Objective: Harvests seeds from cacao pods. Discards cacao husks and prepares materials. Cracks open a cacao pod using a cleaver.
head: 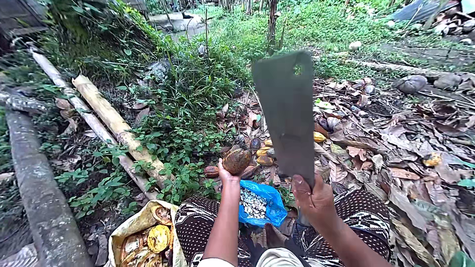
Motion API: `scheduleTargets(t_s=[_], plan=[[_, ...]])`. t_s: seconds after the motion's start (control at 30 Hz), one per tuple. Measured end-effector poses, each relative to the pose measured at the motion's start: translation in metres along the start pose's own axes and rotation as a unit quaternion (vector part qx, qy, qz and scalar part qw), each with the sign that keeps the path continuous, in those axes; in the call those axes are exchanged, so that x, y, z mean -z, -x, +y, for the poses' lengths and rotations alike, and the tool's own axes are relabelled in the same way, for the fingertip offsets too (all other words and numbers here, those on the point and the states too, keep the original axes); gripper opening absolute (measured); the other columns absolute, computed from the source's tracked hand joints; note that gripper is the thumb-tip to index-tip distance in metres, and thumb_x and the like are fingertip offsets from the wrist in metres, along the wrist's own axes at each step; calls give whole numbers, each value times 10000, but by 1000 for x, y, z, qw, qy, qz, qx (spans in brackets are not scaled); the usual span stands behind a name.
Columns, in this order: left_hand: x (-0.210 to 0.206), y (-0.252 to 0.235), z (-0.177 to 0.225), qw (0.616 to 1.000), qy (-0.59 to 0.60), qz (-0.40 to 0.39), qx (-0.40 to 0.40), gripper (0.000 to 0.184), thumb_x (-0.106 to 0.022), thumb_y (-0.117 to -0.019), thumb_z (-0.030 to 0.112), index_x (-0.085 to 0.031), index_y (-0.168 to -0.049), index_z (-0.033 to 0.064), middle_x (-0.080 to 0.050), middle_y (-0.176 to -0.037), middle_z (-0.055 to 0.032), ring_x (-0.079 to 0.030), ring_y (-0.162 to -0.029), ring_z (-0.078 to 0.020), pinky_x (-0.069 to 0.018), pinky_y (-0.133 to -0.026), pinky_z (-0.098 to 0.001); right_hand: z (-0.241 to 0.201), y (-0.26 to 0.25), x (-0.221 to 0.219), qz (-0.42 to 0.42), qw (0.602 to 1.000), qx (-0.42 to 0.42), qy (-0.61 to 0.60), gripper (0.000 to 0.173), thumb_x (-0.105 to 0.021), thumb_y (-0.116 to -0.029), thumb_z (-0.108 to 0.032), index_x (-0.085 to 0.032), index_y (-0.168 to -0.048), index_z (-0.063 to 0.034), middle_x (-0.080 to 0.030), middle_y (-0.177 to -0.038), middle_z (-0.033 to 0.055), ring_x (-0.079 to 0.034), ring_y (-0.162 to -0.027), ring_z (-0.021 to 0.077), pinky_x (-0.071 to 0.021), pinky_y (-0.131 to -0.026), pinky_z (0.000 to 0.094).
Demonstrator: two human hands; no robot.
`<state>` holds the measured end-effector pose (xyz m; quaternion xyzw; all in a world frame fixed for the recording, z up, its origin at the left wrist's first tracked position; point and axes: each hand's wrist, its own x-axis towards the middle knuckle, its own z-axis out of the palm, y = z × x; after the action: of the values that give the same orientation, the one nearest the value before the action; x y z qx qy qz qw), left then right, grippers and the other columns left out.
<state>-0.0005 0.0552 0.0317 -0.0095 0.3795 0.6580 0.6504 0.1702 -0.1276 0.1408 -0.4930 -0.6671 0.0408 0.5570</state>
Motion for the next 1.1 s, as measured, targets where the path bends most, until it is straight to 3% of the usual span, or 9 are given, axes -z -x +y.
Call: scheduleTargets(t_s=[0.1,0.2,0.3,0.47,0.6,0.73,0.9,1.03,1.1], plan=[[-6,5,-2,1000,-7,-18,-9,554,-356,-1056,552,-539,-1344,115,-639,-1244,-183,-637,-1117,-353,-535,-862,-616,6,-4,-9,-81,993,-50,70,410,-442,-1105,-284,-623,-1111,84,-634,-689,123,-647,-575,198,-576,-559,361],[0,4,-10,998,-36,-46,-20,512,-367,-1069,499,-557,-1308,88,-653,-1195,-179,-645,-1083,-334,-532,-866,-600,22,-2,-19,-326,898,-280,94,443,-411,-1114,-283,-531,-1369,59,-693,-986,250,-700,-956,393,-540,-903,547],[-6,5,-15,997,-26,-59,-37,508,-313,-1088,482,-538,-1298,78,-647,-1164,-169,-645,-1049,-308,-541,-854,-558,27,0,-21,-327,900,-266,109,425,-402,-1113,-280,-552,-1323,57,-690,-924,240,-706,-909,397,-551,-851,545],[-33,48,-20,994,75,-78,35,772,-311,-973,750,-433,-1459,162,-586,-1345,-198,-623,-1170,-383,-544,-905,-596,37,29,-41,-186,967,-129,120,371,-457,-1070,-225,-633,-1130,95,-681,-762,196,-717,-702,351,-590,-656,501],[-26,39,-14,992,55,-112,6,729,-331,-963,757,-500,-1397,197,-631,-1277,-138,-634,-1137,-316,-548,-895,-549,25,38,-28,-237,948,-177,118,373,-447,-1073,-219,-614,-1182,97,-691,-812,216,-723,-760,374,-587,-711,526],[-19,24,-1,977,40,-205,-44,614,-447,-975,680,-540,-1348,202,-672,-1215,-85,-666,-1094,-239,-577,-882,-476,12,26,1,-290,922,-241,86,412,-425,-1094,-260,-581,-1273,76,-667,-800,191,-692,-731,336,-572,-734,508],[-16,22,5,966,48,-246,-59,646,-677,-860,644,-580,-1307,188,-702,-1159,-82,-698,-1040,-230,-607,-838,-451,-4,8,10,-111,991,-67,46,431,-406,-1108,-332,-616,-1099,45,-580,-638,61,-588,-508,145,-542,-496,333],[-2,18,2,961,42,-266,-62,730,-837,-722,590,-603,-1270,169,-722,-1098,-79,-715,-995,-215,-620,-813,-430,-25,-32,15,6,999,23,-25,391,-413,-1119,-362,-551,-1100,3,-541,-642,37,-560,-510,73,-528,-477,254],[-4,22,1,961,26,-268,-61,775,-877,-662,591,-605,-1252,169,-726,-1069,-72,-718,-973,-202,-621,-802,-420,-16,-35,6,-38,999,-3,13,373,-439,-1114,-306,-571,-1099,43,-567,-653,74,-589,-525,128,-553,-506,301]])
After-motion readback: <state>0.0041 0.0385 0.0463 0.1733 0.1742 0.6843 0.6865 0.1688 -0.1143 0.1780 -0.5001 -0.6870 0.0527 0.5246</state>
